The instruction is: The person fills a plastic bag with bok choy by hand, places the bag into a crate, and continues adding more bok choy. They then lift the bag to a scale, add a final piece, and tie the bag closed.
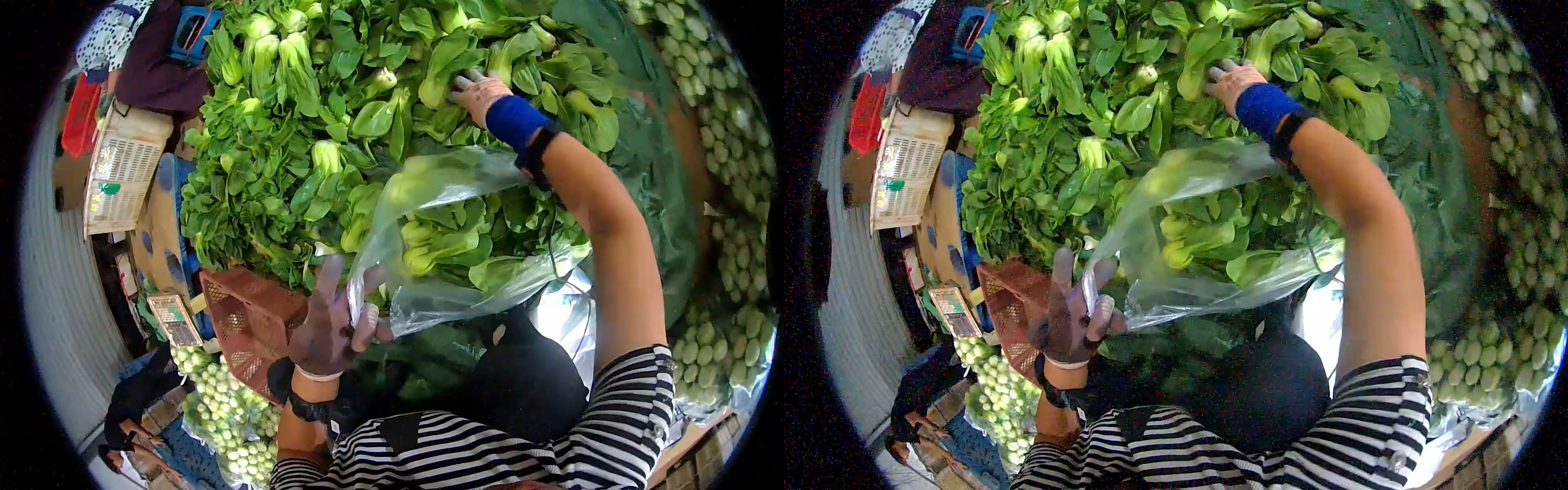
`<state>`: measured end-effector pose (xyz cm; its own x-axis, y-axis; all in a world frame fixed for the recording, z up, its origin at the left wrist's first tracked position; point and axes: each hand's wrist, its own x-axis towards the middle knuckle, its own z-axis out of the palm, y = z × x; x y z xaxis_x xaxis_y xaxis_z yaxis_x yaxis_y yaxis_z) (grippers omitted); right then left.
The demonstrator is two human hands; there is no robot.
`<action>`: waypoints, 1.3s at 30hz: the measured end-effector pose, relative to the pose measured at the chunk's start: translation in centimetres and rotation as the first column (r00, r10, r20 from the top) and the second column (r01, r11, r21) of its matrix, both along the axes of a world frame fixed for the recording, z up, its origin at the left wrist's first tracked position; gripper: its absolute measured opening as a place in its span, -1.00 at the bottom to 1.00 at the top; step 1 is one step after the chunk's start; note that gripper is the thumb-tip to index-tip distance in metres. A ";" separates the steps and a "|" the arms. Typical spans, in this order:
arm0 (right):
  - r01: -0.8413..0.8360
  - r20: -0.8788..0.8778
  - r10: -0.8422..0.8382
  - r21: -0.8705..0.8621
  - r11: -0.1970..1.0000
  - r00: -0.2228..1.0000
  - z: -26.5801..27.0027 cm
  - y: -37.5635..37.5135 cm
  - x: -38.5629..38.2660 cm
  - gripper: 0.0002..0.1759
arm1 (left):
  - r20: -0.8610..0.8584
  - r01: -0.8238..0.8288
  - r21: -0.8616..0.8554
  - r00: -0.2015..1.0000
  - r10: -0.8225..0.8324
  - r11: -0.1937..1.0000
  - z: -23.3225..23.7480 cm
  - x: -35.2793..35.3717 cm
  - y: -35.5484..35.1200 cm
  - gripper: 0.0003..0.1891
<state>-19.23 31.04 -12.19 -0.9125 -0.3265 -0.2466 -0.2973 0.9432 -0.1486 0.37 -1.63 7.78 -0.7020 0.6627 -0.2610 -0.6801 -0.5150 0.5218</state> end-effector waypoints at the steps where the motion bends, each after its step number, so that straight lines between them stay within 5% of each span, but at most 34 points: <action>1: -0.022 -0.180 0.033 0.059 0.998 0.983 -1.7 0.1 0.0 -0.56 | -0.045 0.022 0.014 0.999 -0.022 1.000 -0.2 -0.1 0.0 -0.21; 2: -0.034 -0.345 0.072 0.116 0.993 0.936 -2.7 -0.3 0.4 -0.52 | -0.021 0.029 0.000 0.999 -0.029 1.000 -0.3 0.1 -0.3 -0.22; 3: -0.024 -0.190 0.048 0.126 0.992 0.981 -1.3 -0.3 0.4 -0.52 | 0.005 0.034 -0.013 0.999 -0.034 0.999 -0.3 0.3 -0.5 -0.22; 6: 0.056 -0.274 -0.029 0.090 0.994 0.961 -0.5 0.8 0.5 -0.52 | 0.070 -0.023 -0.080 0.997 0.028 0.997 0.2 1.0 -0.3 -0.19; 8: 0.102 -0.298 -0.194 -0.297 0.949 0.935 0.3 3.2 0.2 -0.50 | 0.124 -0.050 -0.207 0.989 0.077 0.977 1.3 1.1 0.1 -0.17; 9: -0.061 -0.421 -0.252 -0.603 0.796 0.871 2.1 4.1 1.5 -0.50 | 0.086 -0.032 -0.107 0.995 0.042 0.994 0.8 1.0 0.1 -0.16; 10: 0.144 -0.030 -0.372 -0.890 0.432 0.928 4.9 4.3 4.0 -0.56 | 0.065 -0.024 -0.051 0.997 0.027 0.998 0.7 0.8 0.2 -0.16; 11: 0.388 0.373 -0.300 -0.921 -0.010 0.878 8.0 4.0 7.0 -0.60 | 0.046 -0.013 0.005 0.999 0.013 1.000 0.5 0.7 0.3 -0.15; 12: 0.399 0.388 -0.372 -0.915 -0.050 0.843 10.4 3.8 9.1 -0.62 | 0.047 0.012 0.017 0.999 -0.013 1.000 0.6 0.6 0.5 -0.15; 14: 0.549 0.542 -0.209 -0.835 -0.029 0.814 12.7 4.0 14.4 -0.59 | 0.053 0.033 0.031 0.998 -0.034 0.999 0.7 0.7 0.8 -0.14; 15: 0.620 0.653 -0.132 -0.753 -0.221 0.746 13.1 2.2 17.2 -0.56 | 0.049 0.039 -0.007 0.998 -0.039 0.999 0.8 0.7 1.0 -0.14; 17: 0.898 0.895 -0.071 -0.436 0.064 0.440 14.5 0.9 19.8 -0.70 | 0.045 0.051 -0.043 0.998 -0.049 0.998 0.7 0.7 1.2 -0.14; 19: 0.931 0.926 -0.094 -0.365 0.010 0.365 6.8 -1.1 22.5 -0.63 | 0.051 0.063 -0.110 0.997 -0.057 0.992 0.3 0.9 1.1 -0.12; 20: 0.829 0.833 -0.238 -0.380 0.410 0.500 2.7 -1.2 22.8 -0.66 | 0.050 0.072 -0.128 0.997 -0.066 0.989 0.1 1.0 1.2 -0.11; 21: 0.432 0.383 -0.313 -0.279 0.858 0.869 -6.8 -1.4 26.1 -0.70 | 0.031 0.073 -0.153 0.997 -0.070 0.986 -0.3 1.2 1.2 -0.09; 23: 0.457 0.248 -0.421 -0.112 0.882 0.873 -9.9 -3.1 27.0 -0.70 | 0.007 0.073 -0.172 0.997 -0.073 0.982 -0.7 1.1 1.6 -0.06; 26: 0.448 0.471 -0.326 -0.172 0.877 0.819 -13.9 -0.5 27.0 -0.60 | -0.002 0.027 -0.209 1.000 -0.027 0.978 0.3 0.4 1.6 0.00; 29: 0.296 0.415 -0.254 -0.037 0.955 0.874 -4.4 -3.0 25.1 -0.61 | 0.051 -0.005 -0.303 0.998 0.022 0.953 1.9 -0.1 2.1 0.00; 30: 0.425 0.528 -0.316 -0.096 0.900 0.788 2.4 -2.4 23.5 -0.56 | 0.055 0.002 -0.324 0.998 0.016 0.946 2.0 -0.2 2.1 0.00; 32: 0.276 0.587 -0.151 -0.130 0.952 0.796 9.6 -1.4 21.3 -0.51 | 0.065 -0.003 -0.361 0.998 0.028 0.932 2.5 -0.5 2.2 -0.03; 34: 0.231 0.433 -0.090 -0.286 0.930 0.897 13.4 0.7 18.4 -0.59 | 0.077 -0.015 -0.384 0.996 0.048 0.923 2.5 -0.4 2.1 -0.05; 36: 0.236 -0.041 -0.263 -0.328 0.915 0.964 12.5 1.7 14.1 -0.64 | 0.018 0.040 -0.315 0.999 -0.036 0.948 1.9 -0.6 1.9 -0.09; 38: 0.088 -0.208 -0.112 -0.120 0.989 0.972 7.6 2.4 7.7 -0.61 | 0.045 0.023 -0.294 0.999 -0.010 0.956 1.9 -0.6 2.2 -0.11; 39: 0.096 -0.118 -0.088 0.059 0.994 0.989 4.3 2.3 5.4 -0.58 | 0.076 0.000 -0.302 0.997 0.024 0.953 1.9 -0.5 2.3 -0.11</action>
